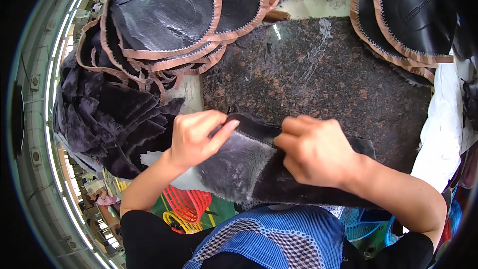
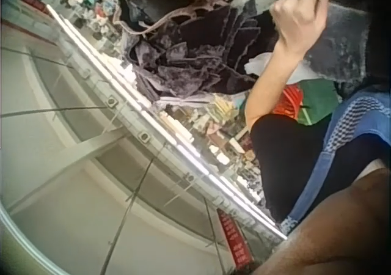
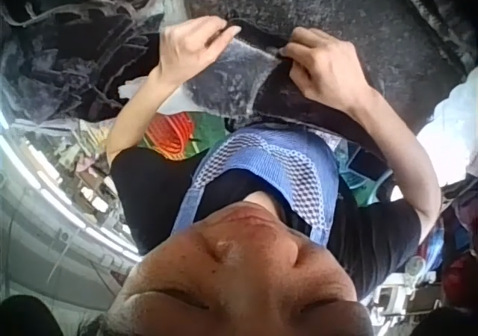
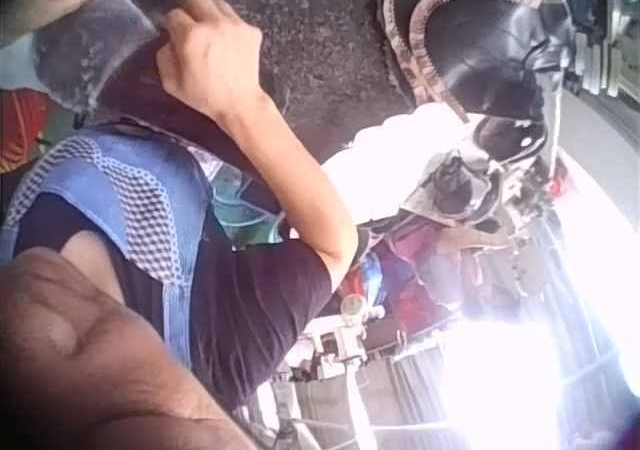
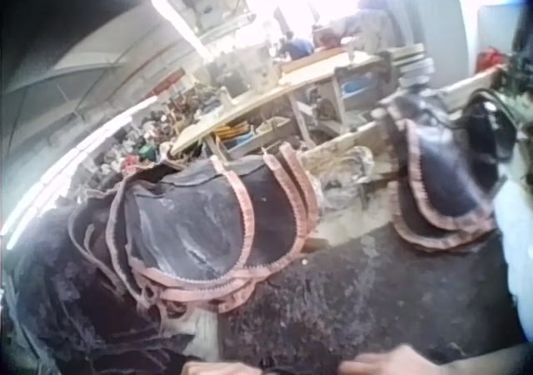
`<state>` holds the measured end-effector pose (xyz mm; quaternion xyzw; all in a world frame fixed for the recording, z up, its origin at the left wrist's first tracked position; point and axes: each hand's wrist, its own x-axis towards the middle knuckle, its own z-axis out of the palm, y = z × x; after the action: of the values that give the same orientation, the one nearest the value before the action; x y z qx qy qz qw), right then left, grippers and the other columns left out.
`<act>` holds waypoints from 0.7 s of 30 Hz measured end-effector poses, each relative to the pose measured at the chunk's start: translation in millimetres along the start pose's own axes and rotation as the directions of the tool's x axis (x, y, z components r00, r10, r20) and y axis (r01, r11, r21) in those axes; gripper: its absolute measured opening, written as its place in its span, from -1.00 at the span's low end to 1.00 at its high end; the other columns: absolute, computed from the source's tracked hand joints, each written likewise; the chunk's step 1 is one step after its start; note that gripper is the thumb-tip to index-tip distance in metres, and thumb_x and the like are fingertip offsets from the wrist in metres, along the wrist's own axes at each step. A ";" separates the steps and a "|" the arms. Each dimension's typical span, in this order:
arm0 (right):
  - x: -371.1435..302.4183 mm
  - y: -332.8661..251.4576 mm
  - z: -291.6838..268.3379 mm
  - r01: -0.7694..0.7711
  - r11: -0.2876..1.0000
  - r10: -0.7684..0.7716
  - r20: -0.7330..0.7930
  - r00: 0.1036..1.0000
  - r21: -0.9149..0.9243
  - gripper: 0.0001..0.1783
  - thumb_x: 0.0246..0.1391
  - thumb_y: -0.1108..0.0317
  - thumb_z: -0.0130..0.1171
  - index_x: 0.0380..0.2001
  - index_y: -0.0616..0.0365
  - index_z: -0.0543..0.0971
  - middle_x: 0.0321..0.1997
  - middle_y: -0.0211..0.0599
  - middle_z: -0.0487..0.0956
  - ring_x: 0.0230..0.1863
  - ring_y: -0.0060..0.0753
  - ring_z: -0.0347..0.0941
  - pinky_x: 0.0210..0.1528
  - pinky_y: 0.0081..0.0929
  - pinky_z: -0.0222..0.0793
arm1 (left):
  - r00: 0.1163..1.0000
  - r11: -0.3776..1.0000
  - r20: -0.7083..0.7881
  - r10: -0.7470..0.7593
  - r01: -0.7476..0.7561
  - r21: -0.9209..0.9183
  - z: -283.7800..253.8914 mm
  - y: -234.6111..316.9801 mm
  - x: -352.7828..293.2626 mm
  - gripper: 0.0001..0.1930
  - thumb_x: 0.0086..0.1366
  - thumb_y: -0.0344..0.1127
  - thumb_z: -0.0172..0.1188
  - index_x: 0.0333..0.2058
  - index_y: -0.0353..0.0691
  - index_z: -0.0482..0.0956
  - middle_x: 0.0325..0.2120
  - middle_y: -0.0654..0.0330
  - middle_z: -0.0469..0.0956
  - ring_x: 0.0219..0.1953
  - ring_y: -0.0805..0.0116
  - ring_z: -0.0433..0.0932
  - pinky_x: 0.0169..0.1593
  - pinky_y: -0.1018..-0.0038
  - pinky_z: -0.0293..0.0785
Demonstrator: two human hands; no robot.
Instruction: Fitting white internal padding and lining components into black shoe upper sections at a factory workbench.
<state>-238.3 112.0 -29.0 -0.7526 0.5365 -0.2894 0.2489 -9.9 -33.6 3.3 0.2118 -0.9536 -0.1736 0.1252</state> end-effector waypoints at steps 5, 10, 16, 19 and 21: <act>30.6 -33.0 -7.2 0.114 0.963 -0.027 -0.331 0.943 0.246 -0.58 -0.10 0.53 0.37 -0.10 0.15 0.53 -0.08 -0.15 0.54 -0.10 0.03 0.58 -0.12 -0.19 0.56 | 0.954 0.965 -0.188 0.233 -0.203 0.165 -20.7 33.3 -16.7 -0.77 -0.05 -0.42 0.56 -0.41 -0.25 0.68 -0.52 0.25 0.61 -0.57 0.27 0.59 -0.52 0.42 0.47; 24.4 -43.2 15.3 0.228 0.927 -0.132 -0.311 0.941 0.298 -0.75 -0.02 0.61 0.30 -0.23 0.16 0.59 -0.22 -0.18 0.57 -0.22 -0.01 0.60 -0.23 -0.26 0.55 | 0.982 0.929 -0.160 -0.103 0.037 -0.369 -41.4 43.6 -35.1 -0.76 0.22 -0.22 0.46 -0.27 -0.23 0.64 -0.31 0.25 0.56 -0.48 0.48 0.60 -0.47 0.55 0.51; 19.2 -66.7 20.6 0.279 0.940 -0.181 -0.407 0.895 0.195 -0.77 -0.05 0.66 0.34 -0.29 0.19 0.64 -0.24 -0.17 0.61 -0.27 -0.16 0.62 -0.25 -0.35 0.55 | 0.882 0.731 0.436 -0.177 0.414 -0.542 -69.5 30.8 -9.3 -0.72 0.32 -0.27 0.39 -0.09 -0.32 0.67 -0.38 0.23 0.68 -0.48 0.60 0.59 -0.42 0.60 0.50; 14.7 -68.5 27.0 0.196 0.924 -0.025 -0.460 0.888 0.329 -0.83 -0.01 0.64 0.37 -0.32 0.23 0.63 -0.25 -0.19 0.63 -0.23 -0.24 0.62 -0.17 -0.47 0.52 | 0.894 0.698 0.420 -0.158 0.402 -0.593 -73.8 31.0 -10.4 -0.77 0.31 -0.29 0.41 -0.20 -0.33 0.69 -0.49 0.24 0.66 -0.48 0.61 0.61 -0.40 0.61 0.52; 14.8 -69.0 31.2 0.192 0.914 0.000 -0.473 0.881 0.358 -0.83 0.01 0.63 0.38 -0.31 0.24 0.63 -0.25 -0.22 0.63 -0.22 -0.30 0.62 -0.15 -0.50 0.50 | 0.963 0.818 0.261 -0.063 0.200 -0.540 -66.1 29.0 -17.1 -0.79 0.29 -0.33 0.41 -0.23 -0.37 0.68 -0.42 0.23 0.66 -0.43 0.56 0.65 -0.38 0.58 0.56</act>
<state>-166.8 120.6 -1.3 -0.6221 0.4720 -0.5746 0.2451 15.3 -19.7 71.7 0.2096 -0.8512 -0.4777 0.0575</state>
